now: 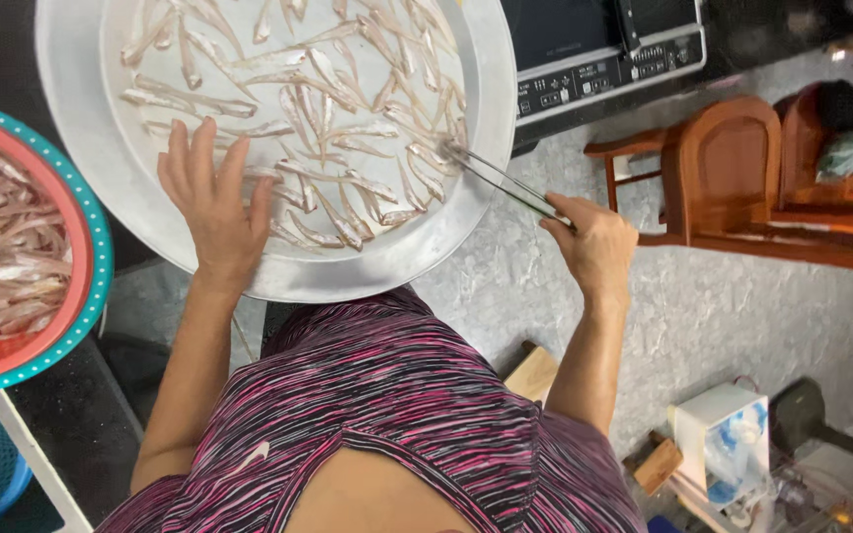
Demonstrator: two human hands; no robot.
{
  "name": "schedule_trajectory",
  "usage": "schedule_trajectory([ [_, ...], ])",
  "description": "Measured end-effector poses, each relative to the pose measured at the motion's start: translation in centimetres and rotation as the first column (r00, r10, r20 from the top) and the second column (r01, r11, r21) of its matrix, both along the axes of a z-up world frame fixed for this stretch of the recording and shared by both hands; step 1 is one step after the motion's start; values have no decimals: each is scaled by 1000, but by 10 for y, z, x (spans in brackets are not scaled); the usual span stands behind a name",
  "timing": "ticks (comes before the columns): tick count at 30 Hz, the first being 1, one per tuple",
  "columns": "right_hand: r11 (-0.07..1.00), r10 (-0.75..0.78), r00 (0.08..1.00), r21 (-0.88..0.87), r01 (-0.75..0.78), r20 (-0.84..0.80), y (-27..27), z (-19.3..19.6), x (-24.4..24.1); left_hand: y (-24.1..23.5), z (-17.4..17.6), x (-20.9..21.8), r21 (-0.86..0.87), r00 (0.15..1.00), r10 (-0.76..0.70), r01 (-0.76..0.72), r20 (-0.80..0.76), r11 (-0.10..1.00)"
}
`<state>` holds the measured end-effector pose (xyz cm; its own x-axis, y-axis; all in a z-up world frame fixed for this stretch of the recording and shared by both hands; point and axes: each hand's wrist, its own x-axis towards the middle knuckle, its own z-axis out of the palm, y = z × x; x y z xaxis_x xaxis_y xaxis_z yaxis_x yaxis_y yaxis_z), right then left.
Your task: The person uses tongs to transfer small fish from a red colander into a large metal tray, then spreads them out in a single layer. The person continues to arrange the fish on the tray using the tongs.
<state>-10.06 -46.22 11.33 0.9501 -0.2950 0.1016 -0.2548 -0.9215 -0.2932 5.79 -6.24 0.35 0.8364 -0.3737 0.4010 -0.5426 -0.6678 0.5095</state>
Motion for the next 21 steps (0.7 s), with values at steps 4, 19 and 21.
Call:
schedule_trajectory([
  [4, 1000, 17, 1000, 6, -17, 2, 6, 3, 2, 3, 3, -3, -17, 1000, 4, -4, -20, 1000],
  [19, 970, 124, 982, 191, -151, 144, 34, 9, 38, 20, -21, -14, -52, 988, 103, -98, 117, 994],
  [21, 925, 183, 962, 295, -238, 202, 58, 5, 71, 23, -22, -25, -65, 983, 107, -99, 146, 993],
])
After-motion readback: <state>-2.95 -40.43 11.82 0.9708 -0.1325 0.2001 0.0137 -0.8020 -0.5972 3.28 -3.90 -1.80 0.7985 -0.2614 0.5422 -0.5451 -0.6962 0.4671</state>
